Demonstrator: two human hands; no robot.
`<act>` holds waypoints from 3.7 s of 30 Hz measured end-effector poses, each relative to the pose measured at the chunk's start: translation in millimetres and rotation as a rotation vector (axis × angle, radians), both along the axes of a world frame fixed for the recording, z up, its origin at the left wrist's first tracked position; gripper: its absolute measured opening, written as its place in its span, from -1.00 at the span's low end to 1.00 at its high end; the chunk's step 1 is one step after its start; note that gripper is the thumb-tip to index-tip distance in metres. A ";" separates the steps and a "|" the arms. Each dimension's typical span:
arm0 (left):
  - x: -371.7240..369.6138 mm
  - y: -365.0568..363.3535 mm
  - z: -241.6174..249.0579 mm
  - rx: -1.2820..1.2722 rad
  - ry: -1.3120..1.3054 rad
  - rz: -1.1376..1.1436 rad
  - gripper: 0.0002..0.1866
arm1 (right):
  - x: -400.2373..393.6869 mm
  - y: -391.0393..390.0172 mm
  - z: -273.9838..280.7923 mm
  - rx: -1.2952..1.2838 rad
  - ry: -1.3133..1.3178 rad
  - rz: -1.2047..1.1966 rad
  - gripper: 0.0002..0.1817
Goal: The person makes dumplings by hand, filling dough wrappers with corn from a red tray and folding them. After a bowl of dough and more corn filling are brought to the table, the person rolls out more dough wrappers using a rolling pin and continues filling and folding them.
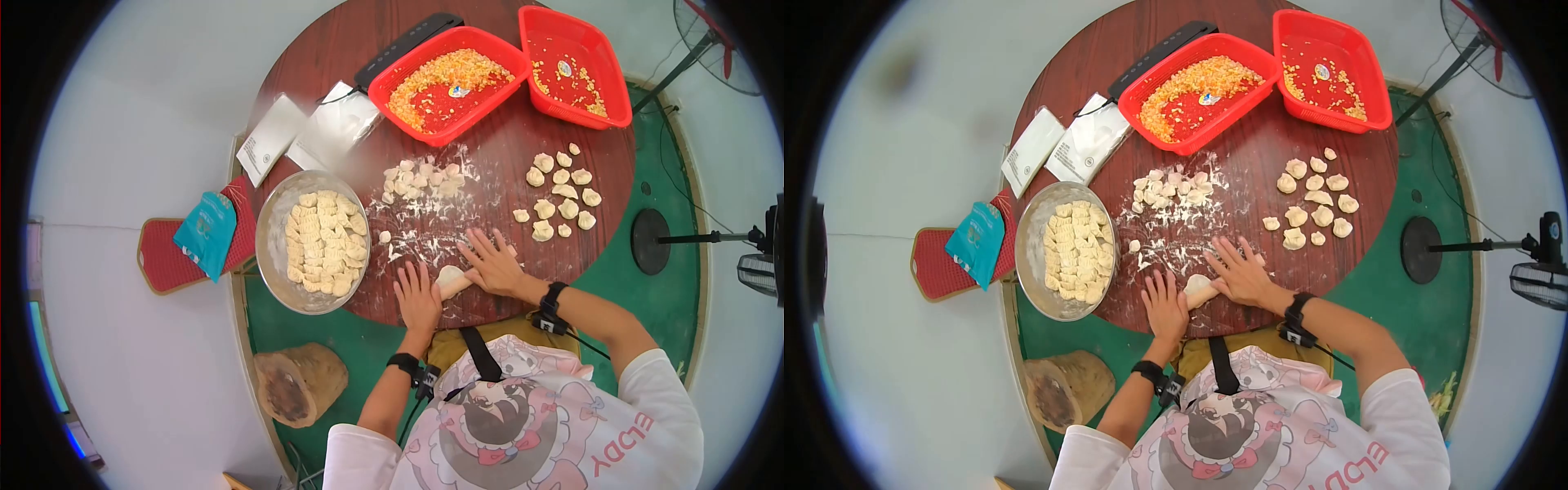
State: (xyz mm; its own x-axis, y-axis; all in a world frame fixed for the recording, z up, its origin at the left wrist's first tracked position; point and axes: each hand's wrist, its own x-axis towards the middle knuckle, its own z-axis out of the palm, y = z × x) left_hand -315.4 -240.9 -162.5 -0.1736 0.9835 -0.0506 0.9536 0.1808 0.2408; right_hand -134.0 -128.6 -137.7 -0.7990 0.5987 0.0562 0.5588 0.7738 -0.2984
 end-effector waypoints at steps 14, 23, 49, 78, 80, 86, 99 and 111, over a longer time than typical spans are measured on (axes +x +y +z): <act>0.1 1.3 -0.4 -0.055 -0.035 0.062 -0.44 | -6.1 7.8 -6.7 0.011 -0.027 -0.025 -0.35; -11.3 28.5 2.2 0.010 0.002 0.095 -0.43 | -16.4 23.1 -10.3 0.016 -0.079 0.049 -0.32; -8.9 30.3 5.2 -0.352 -0.716 0.248 -0.53 | 18.6 -0.5 -11.5 0.105 0.077 0.317 -0.72; 16.2 62.7 21.8 -0.515 -1.470 0.637 -0.74 | 62.4 1.0 15.0 0.209 0.217 0.293 -0.68; 15.9 64.1 21.4 -0.476 -1.403 0.622 -0.70 | 64.3 0.4 9.9 0.163 0.198 0.298 -0.69; 19.8 64.4 37.8 -0.042 -1.059 0.268 -0.57 | 57.8 1.2 -1.6 0.045 0.108 0.305 -0.71; 25.9 56.4 121.9 -0.132 -1.525 0.199 -0.33 | 20.7 24.2 34.1 -2.040 0.735 -0.243 -0.53; 28.2 60.7 116.4 -0.160 -1.441 0.299 -0.46 | 25.2 27.0 53.7 -1.670 0.632 -0.264 -0.78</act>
State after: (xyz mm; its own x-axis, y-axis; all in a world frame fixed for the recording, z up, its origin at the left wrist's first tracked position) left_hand -287.3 -180.2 -46.1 -0.0711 0.8887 -0.4529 -0.1611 0.4379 0.8845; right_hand -108.8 -101.6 -84.0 -0.7823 0.4313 -0.4495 0.1099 -0.6147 -0.7811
